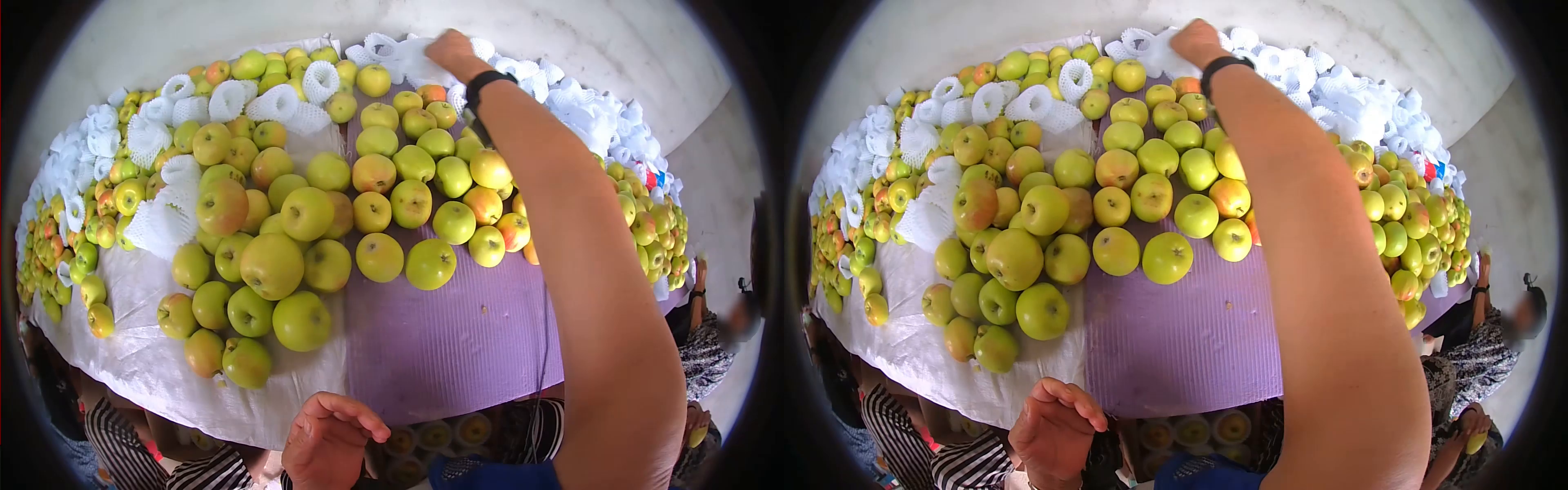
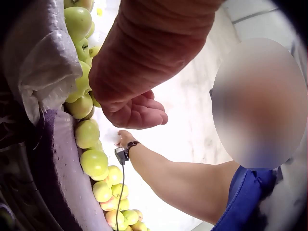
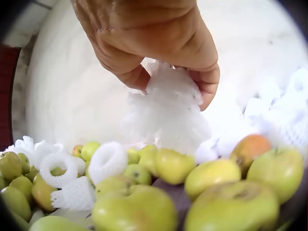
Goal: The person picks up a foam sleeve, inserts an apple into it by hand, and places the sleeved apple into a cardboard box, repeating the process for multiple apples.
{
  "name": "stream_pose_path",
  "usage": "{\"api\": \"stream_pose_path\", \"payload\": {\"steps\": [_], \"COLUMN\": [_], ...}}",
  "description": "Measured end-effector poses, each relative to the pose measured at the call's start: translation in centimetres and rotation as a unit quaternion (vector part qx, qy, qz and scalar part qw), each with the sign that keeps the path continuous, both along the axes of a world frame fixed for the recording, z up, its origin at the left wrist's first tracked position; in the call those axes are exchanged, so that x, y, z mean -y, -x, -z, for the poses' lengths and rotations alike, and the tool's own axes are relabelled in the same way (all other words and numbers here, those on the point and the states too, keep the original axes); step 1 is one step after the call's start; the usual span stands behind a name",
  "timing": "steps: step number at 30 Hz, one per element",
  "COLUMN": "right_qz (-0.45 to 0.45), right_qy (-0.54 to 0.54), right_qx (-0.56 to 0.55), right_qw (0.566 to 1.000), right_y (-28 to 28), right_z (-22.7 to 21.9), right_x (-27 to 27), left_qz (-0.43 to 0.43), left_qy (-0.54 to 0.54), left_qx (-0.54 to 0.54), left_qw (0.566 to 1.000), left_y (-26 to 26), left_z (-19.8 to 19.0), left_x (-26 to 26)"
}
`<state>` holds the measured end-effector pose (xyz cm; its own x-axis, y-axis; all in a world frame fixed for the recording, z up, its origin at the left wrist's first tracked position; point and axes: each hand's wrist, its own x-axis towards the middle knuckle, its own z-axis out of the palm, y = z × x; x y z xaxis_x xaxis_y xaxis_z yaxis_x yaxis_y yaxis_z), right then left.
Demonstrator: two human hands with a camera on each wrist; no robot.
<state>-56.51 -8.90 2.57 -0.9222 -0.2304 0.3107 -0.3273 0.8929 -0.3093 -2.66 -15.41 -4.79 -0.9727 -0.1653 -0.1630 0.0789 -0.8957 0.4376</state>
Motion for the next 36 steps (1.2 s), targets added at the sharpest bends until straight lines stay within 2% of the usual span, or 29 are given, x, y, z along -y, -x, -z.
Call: {"api": "stream_pose_path", "payload": {"steps": [3, 5, 6, 9, 11, 13, 15, 19, 23, 26, 29, 32, 33, 35, 36], "right_qz": [0.021, 0.050, 0.050, 0.027, 0.029, 0.010, -0.055, -0.046, -0.015, -0.023, -0.060, -0.152, -0.152, -0.188, -0.207], "right_qy": [-0.081, -0.098, -0.107, -0.132, -0.115, -0.155, -0.186, -0.234, -0.258, -0.157, 0.029, 0.160, 0.168, 0.262, 0.277], "right_qx": [0.002, 0.021, 0.097, 0.225, 0.305, 0.345, 0.323, 0.200, 0.060, 0.076, 0.195, 0.276, 0.301, 0.358, 0.430], "right_qw": [0.997, 0.994, 0.988, 0.965, 0.945, 0.926, 0.926, 0.950, 0.964, 0.984, 0.978, 0.936, 0.926, 0.876, 0.834], "right_y": [4.6, 4.5, 4.1, 2.1, 0.1, 0.5, 5.4, 4.7, 4.2, 1.3, -6.6, -16.2, -19.1, -24.2, -24.4], "right_z": [2.0, 3.6, 3.9, 3.8, 2.9, 2.8, 5.6, 6.2, 4.1, 1.2, -2.7, -5.0, -5.6, -5.5, -4.6], "right_x": [-5.3, -6.9, -7.3, -7.1, -6.5, -6.4, -7.4, -7.1, -7.3, -8.1, -7.5, -6.9, -6.6, -6.4, -6.6], "left_qz": [0.015, 0.019, 0.019, 0.019, 0.022, 0.025, 0.027, 0.026, 0.021, 0.030, 0.031, 0.028, 0.032, 0.038, 0.039], "left_qy": [0.007, 0.007, 0.007, 0.003, 0.000, -0.003, 0.001, 0.015, 0.005, -0.011, 0.005, 0.003, 0.000, -0.013, -0.023], "left_qx": [-0.013, -0.015, -0.012, -0.002, 0.002, 0.003, 0.006, 0.017, 0.017, -0.004, 0.016, 0.036, 0.032, 0.029, 0.032], "left_qw": [1.000, 1.000, 1.000, 1.000, 1.000, 1.000, 1.000, 0.999, 1.000, 0.999, 0.999, 0.999, 0.999, 0.999, 0.998], "left_y": [0.5, 0.8, 0.9, 1.2, 1.4, 1.5, 1.6, 1.4, 0.9, 0.3, -0.2, -0.4, -0.5, -0.6, -0.6], "left_z": [0.2, 0.3, 0.2, 0.3, 0.4, 0.3, 0.2, -0.2, -0.3, 0.2, 0.0, -0.6, -0.5, -0.3, -0.2], "left_x": [-0.2, -0.3, -0.3, -0.3, -0.4, -0.4, -0.5, -0.7, -1.0, -1.3, -1.7, -2.2, -2.2, -2.4, -2.5]}}
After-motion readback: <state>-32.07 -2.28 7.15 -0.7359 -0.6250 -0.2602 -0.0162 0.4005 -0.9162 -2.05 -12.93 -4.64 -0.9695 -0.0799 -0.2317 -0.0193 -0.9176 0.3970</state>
